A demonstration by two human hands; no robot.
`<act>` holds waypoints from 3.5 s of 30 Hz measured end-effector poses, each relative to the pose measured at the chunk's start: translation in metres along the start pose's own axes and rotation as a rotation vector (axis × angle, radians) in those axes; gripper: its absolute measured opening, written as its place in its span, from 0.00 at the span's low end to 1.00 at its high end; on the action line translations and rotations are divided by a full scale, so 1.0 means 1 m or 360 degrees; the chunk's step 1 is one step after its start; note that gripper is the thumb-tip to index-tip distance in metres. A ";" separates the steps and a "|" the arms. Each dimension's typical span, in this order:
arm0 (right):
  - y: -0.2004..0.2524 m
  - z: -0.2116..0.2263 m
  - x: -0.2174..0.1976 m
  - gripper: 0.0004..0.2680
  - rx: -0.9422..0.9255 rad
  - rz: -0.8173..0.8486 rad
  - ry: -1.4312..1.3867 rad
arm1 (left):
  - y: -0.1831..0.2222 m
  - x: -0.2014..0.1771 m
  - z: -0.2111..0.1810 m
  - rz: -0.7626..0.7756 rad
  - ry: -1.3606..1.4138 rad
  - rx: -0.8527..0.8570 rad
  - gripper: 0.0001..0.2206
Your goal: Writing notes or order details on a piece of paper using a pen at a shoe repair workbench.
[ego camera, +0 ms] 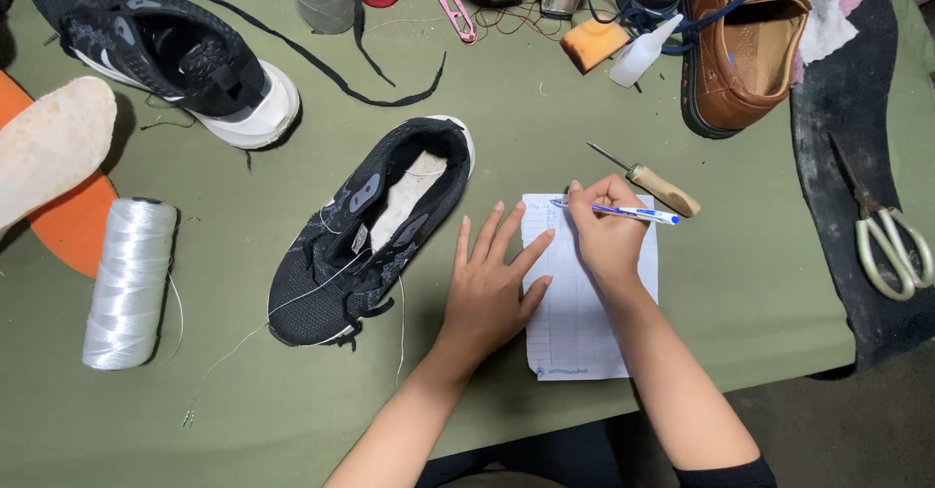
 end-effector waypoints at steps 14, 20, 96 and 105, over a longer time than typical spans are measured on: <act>0.001 0.004 0.001 0.08 -0.0003 0.0002 0.0026 | 0.000 -0.002 0.001 0.0046 0.0010 -0.0019 0.23; 0.001 -0.005 0.000 0.09 -0.0005 0.0058 0.0018 | 0.000 -0.002 0.000 0.0031 -0.0016 -0.0019 0.23; -0.022 -0.035 -0.079 0.09 -0.0027 -0.0079 -0.0024 | -0.008 0.054 -0.069 0.0643 -0.0178 0.0459 0.32; -0.021 -0.030 -0.078 0.08 -0.0015 -0.0064 0.0028 | -0.009 0.053 -0.068 0.0610 -0.0153 0.0475 0.31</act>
Point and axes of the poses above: each hand's wrist, its own y-axis away from the middle knuckle, its own x-axis out of the palm, z = x × y, the point moved 2 cm from there along -y, towards the middle knuckle, and after that the axes turned 1 degree about y, right-handed, at the moved point
